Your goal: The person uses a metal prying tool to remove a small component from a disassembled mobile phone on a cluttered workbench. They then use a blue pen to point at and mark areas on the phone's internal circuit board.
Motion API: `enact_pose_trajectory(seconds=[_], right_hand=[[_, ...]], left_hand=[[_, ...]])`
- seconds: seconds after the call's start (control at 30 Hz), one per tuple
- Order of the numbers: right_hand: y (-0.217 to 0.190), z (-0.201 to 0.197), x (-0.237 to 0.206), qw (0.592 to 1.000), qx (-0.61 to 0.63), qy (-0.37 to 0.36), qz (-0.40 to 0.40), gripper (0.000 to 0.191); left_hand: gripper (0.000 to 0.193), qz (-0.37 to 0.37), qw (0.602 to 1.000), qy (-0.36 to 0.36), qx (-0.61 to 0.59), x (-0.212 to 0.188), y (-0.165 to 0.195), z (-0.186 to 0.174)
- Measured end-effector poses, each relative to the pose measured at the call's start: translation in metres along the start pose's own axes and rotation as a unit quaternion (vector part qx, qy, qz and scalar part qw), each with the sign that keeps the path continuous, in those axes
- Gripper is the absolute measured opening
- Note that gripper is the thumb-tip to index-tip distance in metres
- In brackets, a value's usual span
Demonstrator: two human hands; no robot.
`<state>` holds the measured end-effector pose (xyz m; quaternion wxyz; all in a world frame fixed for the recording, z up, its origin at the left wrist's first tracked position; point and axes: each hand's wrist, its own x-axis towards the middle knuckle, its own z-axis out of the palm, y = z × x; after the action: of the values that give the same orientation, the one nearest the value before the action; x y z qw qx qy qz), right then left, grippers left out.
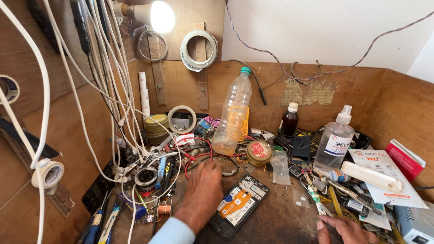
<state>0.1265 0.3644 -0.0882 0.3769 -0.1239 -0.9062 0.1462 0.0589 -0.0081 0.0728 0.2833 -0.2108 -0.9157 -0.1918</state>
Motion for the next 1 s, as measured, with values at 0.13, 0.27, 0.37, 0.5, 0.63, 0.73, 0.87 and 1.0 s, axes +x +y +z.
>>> enact_pose_trajectory(seconds=[0.13,0.27,0.37,0.5,0.63,0.73,0.87,1.0], right_hand=[[0.018,0.013,0.007,0.999,-0.008,-0.03,-0.022,0.028],[0.023,0.014,0.01,0.996,-0.03,-0.078,0.018,0.028],[0.012,0.006,0.006,0.998,-0.017,-0.06,-0.011,0.026],[-0.025,-0.018,0.002,0.997,0.025,0.054,-0.048,0.025],[-0.063,-0.062,0.03,0.997,0.043,0.035,-0.049,0.019],[-0.094,-0.077,0.06,0.997,0.017,0.016,-0.079,0.023],[-0.115,-0.073,0.081,0.982,-0.13,-0.133,-0.039,0.038],[-0.108,-0.068,0.088,0.987,-0.091,-0.13,-0.033,0.032]], left_hand=[[0.018,0.049,0.989,-0.094,0.098,0.011,-0.016,0.019],[0.014,0.092,0.982,-0.087,0.137,0.014,-0.019,0.026],[0.018,0.107,0.979,-0.057,0.164,0.016,-0.02,0.022],[0.025,0.045,0.994,-0.001,0.102,0.014,-0.012,0.008],[0.036,-0.006,0.997,-0.057,-0.049,-0.006,0.018,-0.007],[0.058,-0.092,0.982,-0.146,-0.083,-0.021,0.045,-0.005],[0.087,-0.106,0.98,-0.155,-0.061,-0.036,0.056,0.009],[0.085,-0.081,0.989,-0.104,-0.062,-0.046,0.044,0.019]])
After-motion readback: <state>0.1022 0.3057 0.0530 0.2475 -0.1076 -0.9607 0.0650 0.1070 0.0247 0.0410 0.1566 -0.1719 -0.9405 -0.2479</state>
